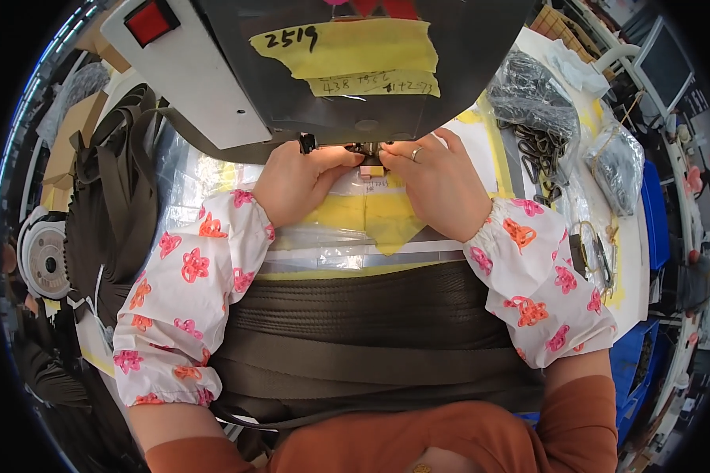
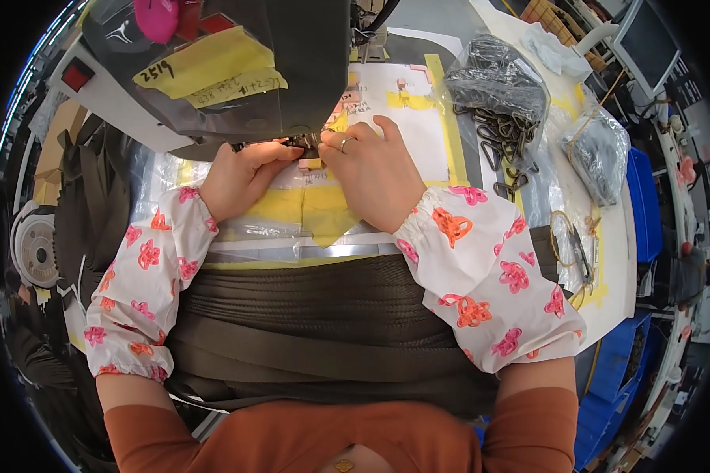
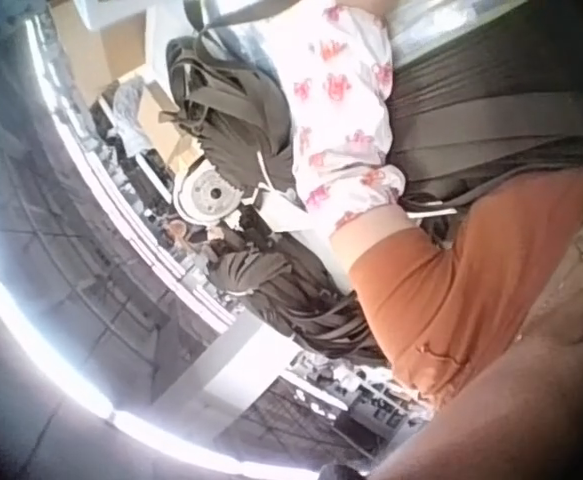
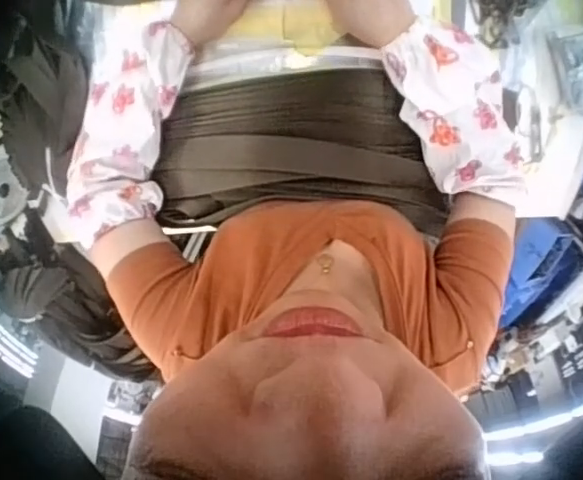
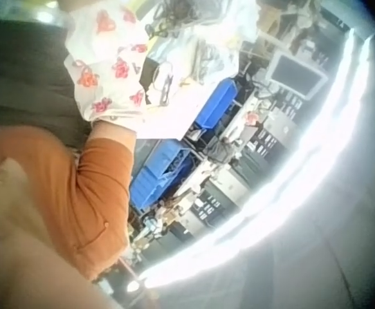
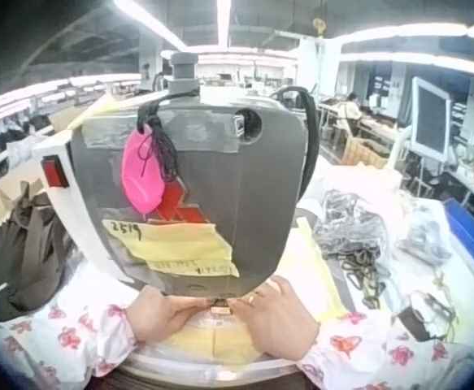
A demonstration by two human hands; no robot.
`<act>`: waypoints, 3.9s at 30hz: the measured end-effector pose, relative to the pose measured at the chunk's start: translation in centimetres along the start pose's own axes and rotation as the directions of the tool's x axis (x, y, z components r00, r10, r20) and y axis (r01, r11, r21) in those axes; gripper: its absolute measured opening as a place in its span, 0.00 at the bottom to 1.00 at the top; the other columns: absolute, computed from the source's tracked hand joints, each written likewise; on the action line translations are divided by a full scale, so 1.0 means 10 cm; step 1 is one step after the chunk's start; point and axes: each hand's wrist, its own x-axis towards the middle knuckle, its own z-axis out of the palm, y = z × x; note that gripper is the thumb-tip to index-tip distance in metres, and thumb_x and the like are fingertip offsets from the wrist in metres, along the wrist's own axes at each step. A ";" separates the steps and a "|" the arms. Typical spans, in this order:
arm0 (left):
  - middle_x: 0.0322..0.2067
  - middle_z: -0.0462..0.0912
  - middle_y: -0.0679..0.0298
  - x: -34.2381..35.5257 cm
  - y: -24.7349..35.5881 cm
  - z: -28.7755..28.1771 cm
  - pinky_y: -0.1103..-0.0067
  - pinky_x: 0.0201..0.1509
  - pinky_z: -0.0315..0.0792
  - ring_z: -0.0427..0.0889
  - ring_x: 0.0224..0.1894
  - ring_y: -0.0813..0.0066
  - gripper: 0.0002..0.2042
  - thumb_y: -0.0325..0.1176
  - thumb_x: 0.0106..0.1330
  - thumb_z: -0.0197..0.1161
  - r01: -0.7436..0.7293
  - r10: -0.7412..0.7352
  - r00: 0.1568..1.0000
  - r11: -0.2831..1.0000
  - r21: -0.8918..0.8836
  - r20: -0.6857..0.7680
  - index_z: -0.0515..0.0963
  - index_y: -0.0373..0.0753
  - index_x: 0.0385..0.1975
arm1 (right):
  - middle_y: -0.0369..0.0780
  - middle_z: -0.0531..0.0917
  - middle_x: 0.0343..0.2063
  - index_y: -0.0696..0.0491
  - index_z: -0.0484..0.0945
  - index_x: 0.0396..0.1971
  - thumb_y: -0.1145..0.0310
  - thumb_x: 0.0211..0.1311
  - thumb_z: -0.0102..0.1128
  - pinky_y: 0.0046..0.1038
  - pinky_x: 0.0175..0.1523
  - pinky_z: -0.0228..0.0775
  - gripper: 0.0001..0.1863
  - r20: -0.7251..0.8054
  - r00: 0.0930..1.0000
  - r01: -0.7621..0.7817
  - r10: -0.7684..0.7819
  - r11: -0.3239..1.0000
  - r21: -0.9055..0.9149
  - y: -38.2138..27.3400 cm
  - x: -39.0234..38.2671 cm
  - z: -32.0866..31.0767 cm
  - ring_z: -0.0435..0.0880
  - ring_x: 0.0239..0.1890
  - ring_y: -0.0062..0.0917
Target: Operating an industrial sewing machine to assemble textile straps and buckles.
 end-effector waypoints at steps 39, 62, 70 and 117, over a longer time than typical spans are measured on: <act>0.47 0.72 0.72 -0.06 0.14 -0.10 0.72 0.39 0.64 0.68 0.51 0.75 0.06 0.35 0.55 0.52 -0.386 0.293 0.912 0.850 0.357 0.288 0.72 0.45 0.31 | 0.40 0.79 0.38 0.58 0.78 0.31 0.80 0.35 0.56 0.32 0.44 0.67 0.16 -0.114 0.993 0.034 -0.006 0.969 0.245 -0.11 -0.08 -0.06 0.75 0.43 0.32; 0.25 0.78 0.62 0.02 -0.07 -0.04 0.73 0.28 0.71 0.78 0.27 0.63 0.08 0.29 0.52 0.59 -0.058 0.062 0.997 0.994 0.089 -0.042 0.79 0.48 0.32 | 0.33 0.81 0.29 0.52 0.80 0.31 0.74 0.45 0.54 0.37 0.56 0.56 0.11 0.068 0.995 -0.085 0.071 0.970 0.230 0.03 0.14 -0.04 0.75 0.41 0.23; 0.23 0.75 0.60 0.03 -0.03 -0.06 0.69 0.32 0.70 0.75 0.30 0.58 0.07 0.32 0.51 0.61 -0.096 0.108 0.988 0.990 0.107 -0.113 0.79 0.43 0.30 | 0.42 0.80 0.25 0.56 0.79 0.32 0.78 0.44 0.51 0.35 0.34 0.64 0.12 -0.044 0.999 -0.007 0.017 0.975 0.221 0.02 0.13 -0.04 0.78 0.27 0.36; 0.24 0.78 0.55 -0.68 0.68 -0.82 0.72 0.32 0.71 0.77 0.28 0.56 0.07 0.30 0.56 0.58 0.107 -0.011 0.887 0.978 -0.181 0.463 0.78 0.35 0.31 | 0.41 0.75 0.24 0.54 0.71 0.29 0.60 0.55 0.56 0.34 0.35 0.66 0.12 0.444 0.882 -0.167 -0.157 0.777 0.607 -0.43 -0.55 -0.55 0.75 0.30 0.36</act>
